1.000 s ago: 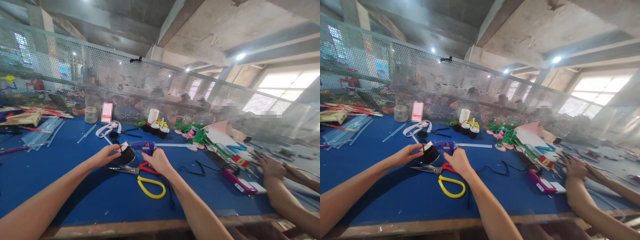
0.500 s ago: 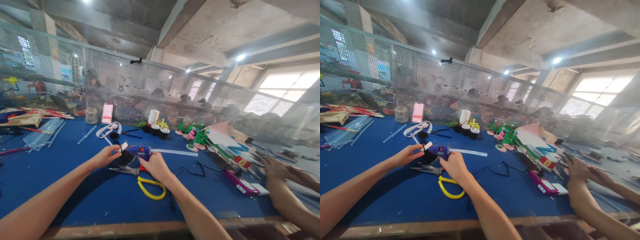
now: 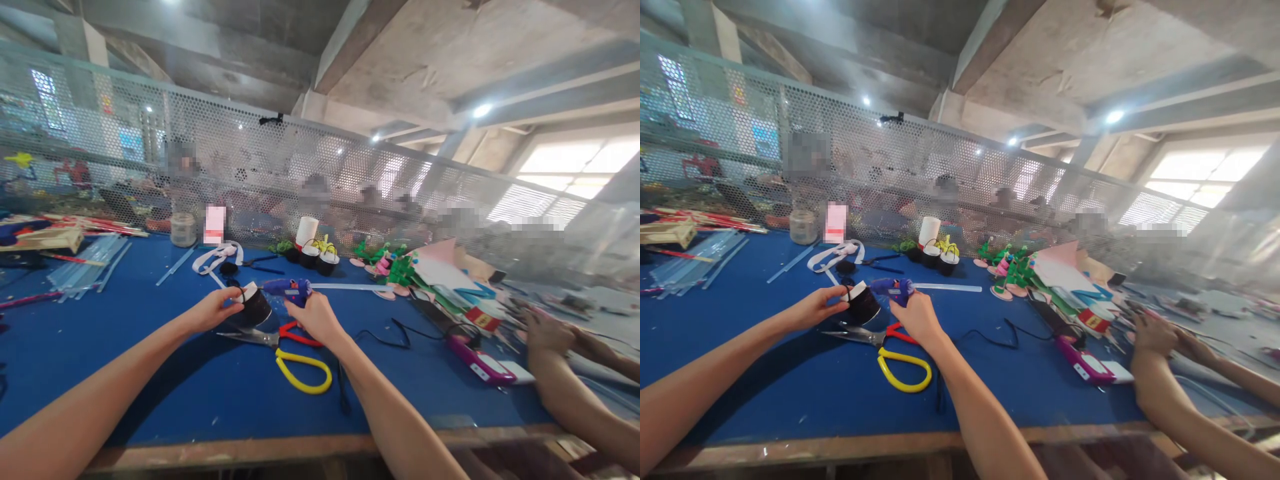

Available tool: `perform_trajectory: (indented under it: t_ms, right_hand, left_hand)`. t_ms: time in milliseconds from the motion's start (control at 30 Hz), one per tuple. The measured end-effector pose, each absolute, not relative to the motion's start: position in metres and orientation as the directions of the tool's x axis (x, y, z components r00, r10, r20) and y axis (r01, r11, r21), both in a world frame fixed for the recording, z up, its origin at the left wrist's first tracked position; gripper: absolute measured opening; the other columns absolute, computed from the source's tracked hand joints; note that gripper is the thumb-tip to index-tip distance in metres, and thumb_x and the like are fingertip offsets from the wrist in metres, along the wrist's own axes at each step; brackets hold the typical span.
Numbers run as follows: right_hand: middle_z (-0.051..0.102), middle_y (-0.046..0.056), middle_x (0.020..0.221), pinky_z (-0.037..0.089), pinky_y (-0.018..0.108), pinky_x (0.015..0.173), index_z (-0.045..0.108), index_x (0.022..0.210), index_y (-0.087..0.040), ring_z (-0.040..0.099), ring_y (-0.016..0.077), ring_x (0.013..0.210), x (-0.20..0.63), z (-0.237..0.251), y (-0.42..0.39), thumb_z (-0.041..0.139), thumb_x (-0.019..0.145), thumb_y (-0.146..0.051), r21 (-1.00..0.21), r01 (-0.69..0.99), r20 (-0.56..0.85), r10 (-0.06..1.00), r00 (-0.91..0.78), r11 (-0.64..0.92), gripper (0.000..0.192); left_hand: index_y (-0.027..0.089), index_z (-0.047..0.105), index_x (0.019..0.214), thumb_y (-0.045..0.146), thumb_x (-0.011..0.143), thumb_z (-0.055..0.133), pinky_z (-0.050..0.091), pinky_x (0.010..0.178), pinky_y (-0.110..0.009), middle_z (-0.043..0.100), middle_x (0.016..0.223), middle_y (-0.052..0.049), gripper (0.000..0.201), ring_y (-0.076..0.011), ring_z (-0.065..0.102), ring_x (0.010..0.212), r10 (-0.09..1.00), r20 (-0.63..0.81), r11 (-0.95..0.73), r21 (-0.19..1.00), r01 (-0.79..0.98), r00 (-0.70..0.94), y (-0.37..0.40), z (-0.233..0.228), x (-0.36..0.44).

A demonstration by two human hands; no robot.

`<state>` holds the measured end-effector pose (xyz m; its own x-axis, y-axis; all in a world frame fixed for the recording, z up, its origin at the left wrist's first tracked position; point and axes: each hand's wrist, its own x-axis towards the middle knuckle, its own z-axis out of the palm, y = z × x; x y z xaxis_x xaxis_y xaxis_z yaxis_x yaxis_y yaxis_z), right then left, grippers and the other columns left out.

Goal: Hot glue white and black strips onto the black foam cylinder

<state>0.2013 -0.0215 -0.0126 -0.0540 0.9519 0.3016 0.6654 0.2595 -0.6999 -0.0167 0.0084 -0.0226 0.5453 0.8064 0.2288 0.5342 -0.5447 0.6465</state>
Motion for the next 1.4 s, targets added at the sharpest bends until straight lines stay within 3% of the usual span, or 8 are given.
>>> perform_trajectory:
  t_ms: [233, 400, 633, 733, 800, 933, 1133, 1400]
  right_hand:
    - [0.049, -0.006, 0.043, 0.038, 0.020, 0.042, 0.049, 0.067, -0.017, 0.048, 0.0099, 0.037, 0.218, -0.019, 0.001, 0.055, 0.062, -0.022, -0.874, 0.436, 0.275, 0.958, 0.077, 0.215, 0.010]
    - [0.058, 0.003, 0.052, 0.039, 0.021, 0.046, 0.049, 0.055, -0.016, 0.056, 0.0140, 0.050, 0.238, -0.036, 0.028, 0.050, 0.070, -0.027, -0.658, 0.752, 0.250, 0.952, 0.174, 0.035, 0.019]
    - [0.060, 0.015, 0.066, 0.044, 0.034, 0.064, 0.053, 0.051, -0.015, 0.059, 0.0246, 0.073, 0.236, -0.044, 0.032, 0.052, 0.072, -0.029, -0.540, 0.842, 0.272, 0.943, 0.191, -0.015, 0.026]
    - [0.058, 0.017, 0.087, 0.041, 0.039, 0.078, 0.061, 0.065, -0.014, 0.054, 0.0256, 0.089, 0.222, -0.034, 0.019, 0.054, 0.072, -0.029, -0.497, 0.852, 0.458, 0.884, 0.097, 0.164, 0.018]
    - [0.057, 0.012, 0.094, 0.038, 0.037, 0.085, 0.062, 0.077, -0.016, 0.051, 0.0213, 0.094, 0.208, -0.026, 0.007, 0.048, 0.078, -0.029, -0.440, 0.772, 0.645, 0.760, -0.084, 0.459, 0.020]
    - [0.052, 0.010, 0.109, 0.034, 0.038, 0.092, 0.061, 0.088, -0.019, 0.042, 0.0207, 0.107, 0.175, -0.020, -0.019, 0.042, 0.082, -0.035, -0.325, 0.625, 0.715, 0.617, -0.328, 0.709, 0.025]
    - [0.053, 0.012, 0.108, 0.033, 0.039, 0.092, 0.059, 0.068, -0.017, 0.042, 0.0212, 0.109, 0.163, -0.027, -0.026, 0.048, 0.079, -0.027, -0.470, 0.562, 0.637, 0.702, -0.318, 0.681, 0.018]
    - [0.053, 0.011, 0.107, 0.034, 0.036, 0.091, 0.059, 0.075, -0.017, 0.046, 0.0183, 0.105, 0.172, -0.028, -0.019, 0.042, 0.080, -0.026, -0.662, 0.434, 0.594, 0.781, -0.193, 0.611, 0.021]
  left_hand:
    - [0.013, 0.054, 0.086, 0.037, 0.075, 0.041, 0.037, 0.088, -0.035, 0.060, 0.104, -0.012, 0.030, -0.0240, 0.052, 0.099, 0.814, 0.245, -0.539, 0.659, 0.526, 0.527, 0.009, -0.024, -0.016]
    - [0.015, 0.056, 0.082, 0.030, 0.075, 0.043, 0.033, 0.094, -0.038, 0.054, 0.114, -0.012, 0.021, -0.0230, 0.048, 0.107, 0.764, 0.337, -0.630, 0.575, 0.522, 0.550, 0.010, -0.026, -0.014]
    - [0.017, 0.057, 0.096, 0.017, 0.077, 0.044, 0.033, 0.097, -0.037, 0.043, 0.126, -0.010, 0.024, -0.0208, 0.040, 0.116, 0.681, 0.444, -0.732, 0.382, 0.564, 0.583, 0.001, -0.029, -0.010]
    - [0.018, 0.058, 0.098, 0.014, 0.076, 0.045, 0.033, 0.098, -0.039, 0.043, 0.126, -0.010, 0.026, -0.0222, 0.039, 0.116, 0.650, 0.475, -0.753, 0.296, 0.588, 0.593, -0.003, -0.030, -0.006]
    - [0.019, 0.058, 0.097, 0.011, 0.075, 0.046, 0.032, 0.098, -0.042, 0.045, 0.124, -0.010, 0.026, -0.0231, 0.038, 0.117, 0.618, 0.501, -0.771, 0.236, 0.592, 0.605, -0.005, -0.031, -0.002]
    - [0.020, 0.055, 0.105, 0.012, 0.076, 0.048, 0.029, 0.098, -0.047, 0.048, 0.122, -0.010, 0.031, -0.0247, 0.036, 0.118, 0.571, 0.546, -0.782, 0.134, 0.609, 0.613, -0.011, -0.035, 0.007]
    - [0.018, 0.053, 0.108, 0.014, 0.076, 0.048, 0.025, 0.099, -0.050, 0.048, 0.123, -0.012, 0.032, -0.0257, 0.035, 0.120, 0.587, 0.530, -0.759, 0.098, 0.644, 0.612, -0.019, -0.035, 0.014]
    - [0.019, 0.056, 0.100, 0.012, 0.076, 0.045, 0.026, 0.098, -0.051, 0.046, 0.126, -0.011, 0.027, -0.0264, 0.035, 0.119, 0.609, 0.498, -0.742, 0.083, 0.665, 0.617, -0.020, -0.030, 0.011]
